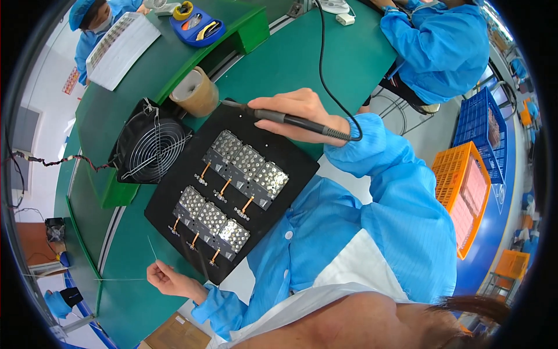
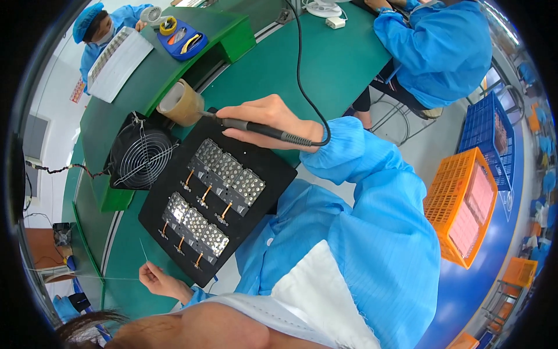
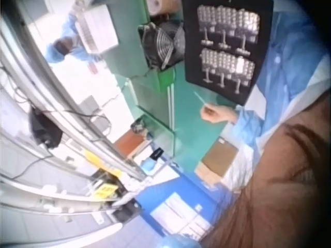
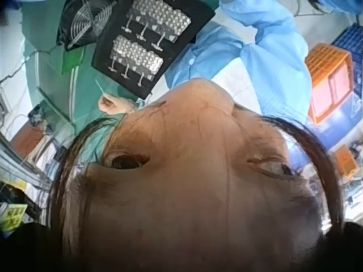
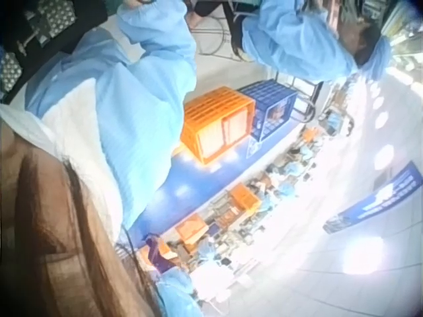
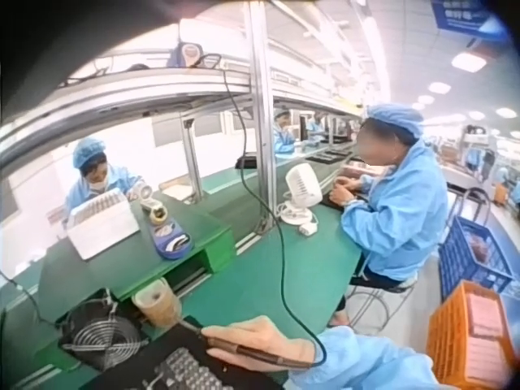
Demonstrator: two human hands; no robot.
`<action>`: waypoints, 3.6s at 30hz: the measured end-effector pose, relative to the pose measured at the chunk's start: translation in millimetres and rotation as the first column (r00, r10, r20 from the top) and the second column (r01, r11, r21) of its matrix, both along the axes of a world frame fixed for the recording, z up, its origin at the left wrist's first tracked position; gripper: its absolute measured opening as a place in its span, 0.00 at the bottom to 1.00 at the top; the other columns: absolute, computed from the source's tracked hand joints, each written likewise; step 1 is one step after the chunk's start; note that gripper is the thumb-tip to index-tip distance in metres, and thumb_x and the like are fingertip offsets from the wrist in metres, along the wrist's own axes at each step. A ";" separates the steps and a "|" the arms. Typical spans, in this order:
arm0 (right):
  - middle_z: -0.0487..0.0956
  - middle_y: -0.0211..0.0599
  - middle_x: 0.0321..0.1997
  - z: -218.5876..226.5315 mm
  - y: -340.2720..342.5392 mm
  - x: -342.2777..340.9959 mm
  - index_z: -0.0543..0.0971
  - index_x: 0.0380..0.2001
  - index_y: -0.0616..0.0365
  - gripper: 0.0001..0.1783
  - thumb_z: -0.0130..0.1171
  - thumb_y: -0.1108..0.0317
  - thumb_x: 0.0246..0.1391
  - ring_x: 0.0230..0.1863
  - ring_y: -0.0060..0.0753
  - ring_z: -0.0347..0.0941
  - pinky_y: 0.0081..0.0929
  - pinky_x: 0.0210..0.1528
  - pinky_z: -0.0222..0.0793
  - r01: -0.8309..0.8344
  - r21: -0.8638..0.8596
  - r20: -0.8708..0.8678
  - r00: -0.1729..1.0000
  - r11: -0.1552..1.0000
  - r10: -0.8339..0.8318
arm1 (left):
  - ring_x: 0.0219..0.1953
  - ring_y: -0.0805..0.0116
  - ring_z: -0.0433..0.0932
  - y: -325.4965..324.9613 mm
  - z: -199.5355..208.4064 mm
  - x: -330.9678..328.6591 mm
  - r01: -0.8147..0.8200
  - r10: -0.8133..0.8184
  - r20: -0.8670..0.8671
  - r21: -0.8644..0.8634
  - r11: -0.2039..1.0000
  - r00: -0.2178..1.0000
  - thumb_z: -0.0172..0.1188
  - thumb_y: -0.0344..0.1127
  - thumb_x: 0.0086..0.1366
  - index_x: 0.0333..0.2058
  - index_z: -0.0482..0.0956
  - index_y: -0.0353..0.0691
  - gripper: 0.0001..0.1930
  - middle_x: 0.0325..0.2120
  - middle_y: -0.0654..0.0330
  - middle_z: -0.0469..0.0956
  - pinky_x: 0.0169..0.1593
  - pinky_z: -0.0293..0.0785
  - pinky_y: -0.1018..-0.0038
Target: The person solders electronic components onto printed circuit board panels with a soldering iron and solder wire.
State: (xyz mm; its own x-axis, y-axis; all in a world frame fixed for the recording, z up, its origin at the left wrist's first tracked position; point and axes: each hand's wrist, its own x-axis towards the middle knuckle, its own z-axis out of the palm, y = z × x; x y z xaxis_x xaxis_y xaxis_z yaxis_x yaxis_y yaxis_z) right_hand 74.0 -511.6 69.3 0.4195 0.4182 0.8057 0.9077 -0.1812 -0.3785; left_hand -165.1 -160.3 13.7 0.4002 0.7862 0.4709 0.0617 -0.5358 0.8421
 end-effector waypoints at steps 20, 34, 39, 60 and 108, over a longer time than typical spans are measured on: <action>0.82 0.39 0.31 33.5 44.4 -39.8 0.81 0.36 0.61 0.13 0.68 0.65 0.48 0.28 0.30 0.79 0.22 0.29 0.73 -0.399 0.075 -0.408 0.824 0.914 0.393 | 0.25 0.81 0.59 -12.4 37.6 -16.7 0.159 -0.159 0.000 -0.048 0.986 0.987 0.50 0.28 0.68 0.36 0.68 0.36 0.03 0.24 0.67 0.64 0.28 0.56 0.83; 0.81 0.39 0.30 22.3 109.8 -64.3 0.79 0.42 0.62 0.16 0.66 0.71 0.48 0.28 0.26 0.78 0.19 0.30 0.72 -0.513 -0.108 -0.584 0.726 0.851 0.364 | 0.41 0.64 0.71 -20.1 54.3 -16.5 0.203 -0.134 -0.283 0.231 0.951 0.950 0.61 0.20 0.53 0.29 0.76 0.36 0.05 0.39 0.57 0.70 0.44 0.67 0.73; 0.81 0.40 0.29 13.4 127.3 -68.4 0.80 0.40 0.62 0.15 0.66 0.70 0.48 0.27 0.28 0.79 0.20 0.30 0.73 -0.567 -0.158 -0.576 0.718 0.808 0.392 | 0.43 0.61 0.69 -24.6 47.1 -16.6 0.317 -0.188 -0.395 0.292 0.902 0.899 0.62 0.19 0.49 0.27 0.76 0.37 0.07 0.37 0.59 0.70 0.46 0.66 0.70; 0.80 0.40 0.24 1.5 127.3 -71.5 0.79 0.39 0.63 0.15 0.64 0.70 0.46 0.23 0.33 0.78 0.23 0.25 0.71 -0.605 -0.296 -0.398 0.782 0.739 0.480 | 0.47 0.55 0.67 -31.8 48.4 -19.6 0.440 -0.297 -0.428 0.287 0.851 0.854 0.61 0.19 0.49 0.27 0.76 0.35 0.06 0.37 0.58 0.70 0.47 0.67 0.66; 0.81 0.41 0.26 5.0 128.2 -73.3 0.79 0.39 0.63 0.15 0.65 0.70 0.46 0.26 0.35 0.79 0.24 0.29 0.72 -0.613 -0.313 -0.401 0.778 0.726 0.483 | 0.23 0.78 0.63 -27.8 6.3 14.6 0.503 -0.492 -0.263 -0.028 0.864 0.830 0.63 0.18 0.53 0.31 0.78 0.30 0.06 0.33 0.62 0.67 0.25 0.60 0.81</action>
State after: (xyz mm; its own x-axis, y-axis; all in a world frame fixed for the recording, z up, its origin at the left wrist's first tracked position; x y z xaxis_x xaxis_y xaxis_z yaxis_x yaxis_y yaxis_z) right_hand 0.7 -383.3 74.3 0.1828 0.9008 0.3938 0.7642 0.1218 -0.6333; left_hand -150.5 -188.0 20.0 0.8411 0.4312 0.3266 -0.0151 -0.5848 0.8110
